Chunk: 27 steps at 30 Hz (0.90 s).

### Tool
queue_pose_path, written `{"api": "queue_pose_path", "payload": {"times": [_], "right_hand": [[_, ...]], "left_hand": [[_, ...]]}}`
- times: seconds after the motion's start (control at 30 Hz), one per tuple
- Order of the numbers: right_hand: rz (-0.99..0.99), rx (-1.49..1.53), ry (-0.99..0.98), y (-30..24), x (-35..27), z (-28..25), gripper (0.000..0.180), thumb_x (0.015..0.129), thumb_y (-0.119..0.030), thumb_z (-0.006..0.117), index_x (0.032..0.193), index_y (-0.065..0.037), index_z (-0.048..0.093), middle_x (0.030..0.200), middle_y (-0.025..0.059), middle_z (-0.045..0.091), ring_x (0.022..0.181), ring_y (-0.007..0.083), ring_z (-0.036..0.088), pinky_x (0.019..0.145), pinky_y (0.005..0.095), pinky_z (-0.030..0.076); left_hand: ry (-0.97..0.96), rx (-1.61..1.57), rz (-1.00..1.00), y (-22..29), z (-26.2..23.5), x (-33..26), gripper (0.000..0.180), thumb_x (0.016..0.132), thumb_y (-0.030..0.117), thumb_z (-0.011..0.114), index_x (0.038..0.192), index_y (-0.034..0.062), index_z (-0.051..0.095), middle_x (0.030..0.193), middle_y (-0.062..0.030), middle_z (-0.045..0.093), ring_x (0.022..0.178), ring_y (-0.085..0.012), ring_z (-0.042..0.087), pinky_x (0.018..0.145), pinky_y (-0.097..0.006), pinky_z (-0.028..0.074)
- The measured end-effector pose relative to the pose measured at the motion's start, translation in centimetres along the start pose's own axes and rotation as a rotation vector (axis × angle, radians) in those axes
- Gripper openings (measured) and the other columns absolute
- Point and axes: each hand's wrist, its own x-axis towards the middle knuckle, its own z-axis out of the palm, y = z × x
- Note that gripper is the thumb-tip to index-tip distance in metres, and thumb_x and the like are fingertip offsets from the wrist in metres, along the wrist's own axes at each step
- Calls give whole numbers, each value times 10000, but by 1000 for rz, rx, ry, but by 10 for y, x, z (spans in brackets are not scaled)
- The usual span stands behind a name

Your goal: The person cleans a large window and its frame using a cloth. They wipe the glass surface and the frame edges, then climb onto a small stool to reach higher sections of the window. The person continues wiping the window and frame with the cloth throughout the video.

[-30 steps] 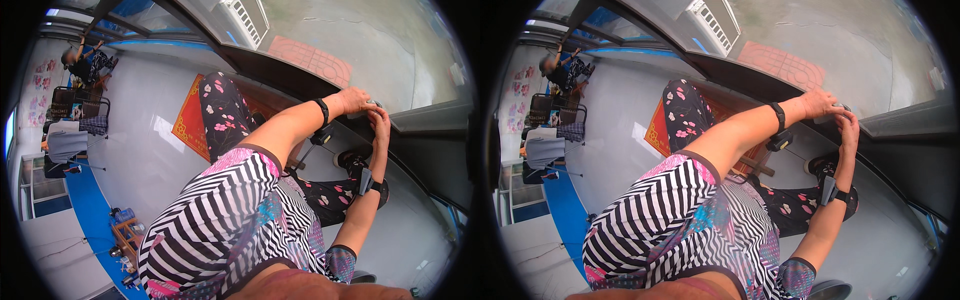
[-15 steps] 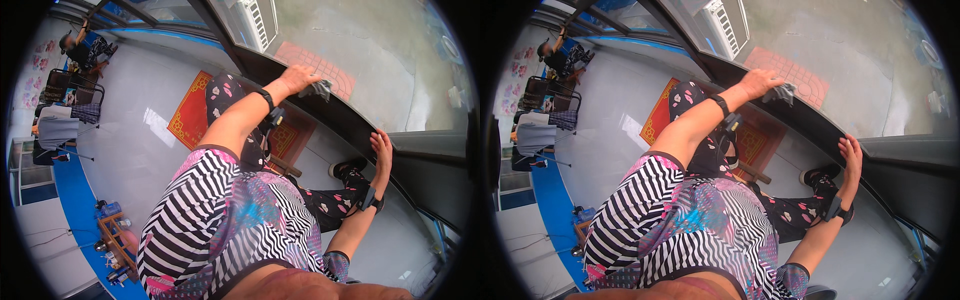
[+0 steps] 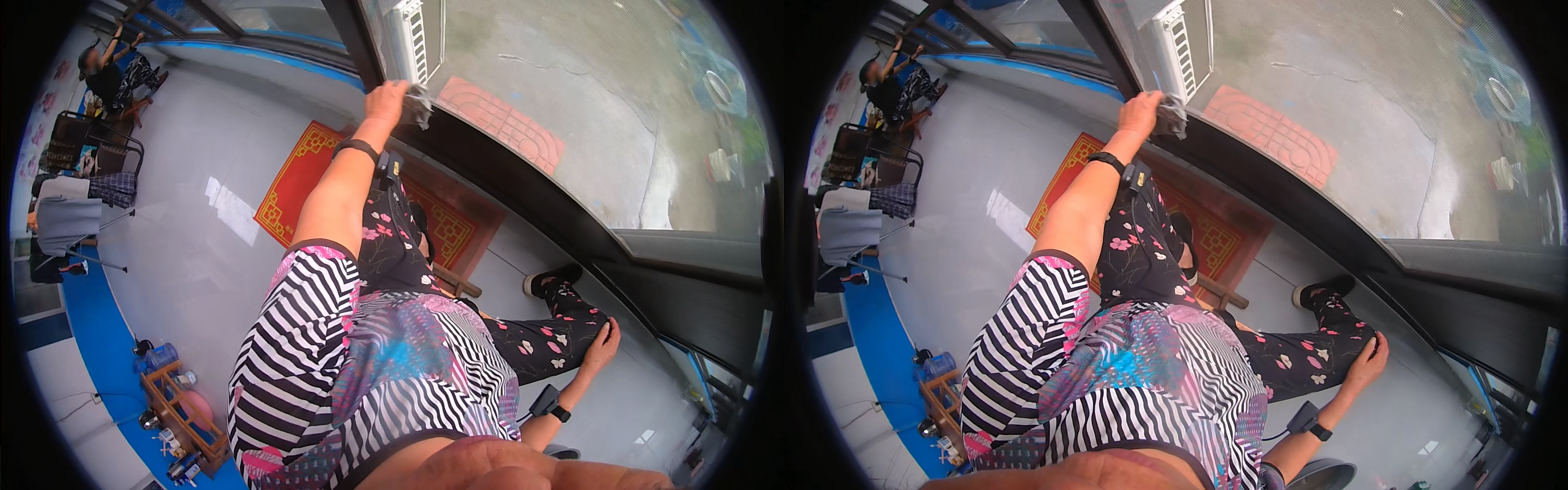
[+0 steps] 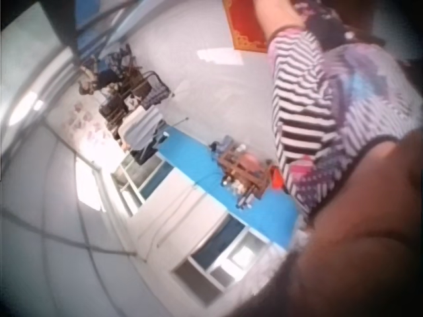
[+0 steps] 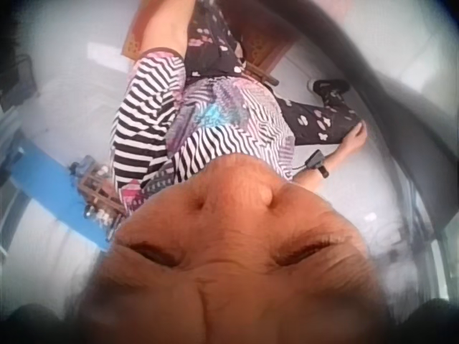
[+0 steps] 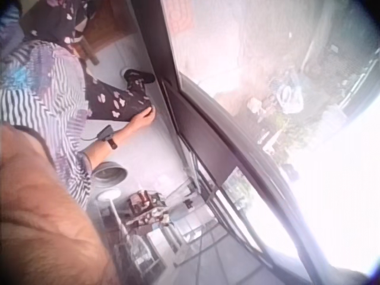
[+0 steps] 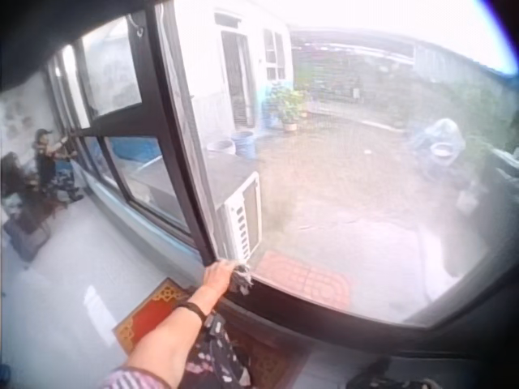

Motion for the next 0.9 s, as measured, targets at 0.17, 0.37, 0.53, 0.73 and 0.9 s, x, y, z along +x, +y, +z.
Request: {"api": "queue_pose_path", "payload": {"times": [0.17, 0.37, 0.53, 0.73, 0.9], "right_hand": [[-88, -385, 166, -51, -16, 14, 228, 916, -216, 618, 1082, -85, 702, 1219, 96, 662, 1174, 318, 564, 1014, 430, 435], [-18, -355, 164, -47, -13, 13, 182, 877, -227, 658, 1008, -123, 730, 1181, 59, 686, 1145, 276, 591, 979, 413, 461], [-67, -382, 169, -51, -9, 12, 170, 886, -239, 666, 994, -127, 733, 1168, 51, 693, 1110, 267, 616, 943, 400, 493], [-70, -332, 199, -47, -8, 14, 145, 858, -219, 671, 958, -133, 731, 1139, 50, 698, 1101, 270, 615, 931, 414, 479], [-78, -301, 196, -53, -9, 13, 145, 858, -211, 671, 959, -125, 730, 1134, 56, 699, 1101, 272, 614, 941, 409, 476]], "left_hand": [[-69, -422, -555, -45, 23, -1, 230, 853, 137, 628, 1077, 85, 623, 937, -154, 708, 838, -316, 696, 651, -417, 570], [16, -837, -787, -1, 48, 8, 373, 822, 77, 689, 1145, 2, 518, 970, -157, 666, 629, -217, 687, 488, -307, 581], [179, -760, -732, 54, 86, -13, 545, 783, 201, 781, 1189, 41, 454, 1008, -186, 670, 670, -259, 700, 514, -368, 576], [32, -826, -685, 148, 96, -45, 486, 828, 163, 744, 1176, 11, 440, 923, -201, 673, 581, -252, 691, 471, -355, 576], [-265, -1141, -809, 239, 62, -69, 470, 848, 93, 725, 1167, -39, 405, 955, -199, 658, 578, -219, 686, 446, -325, 578]]}}
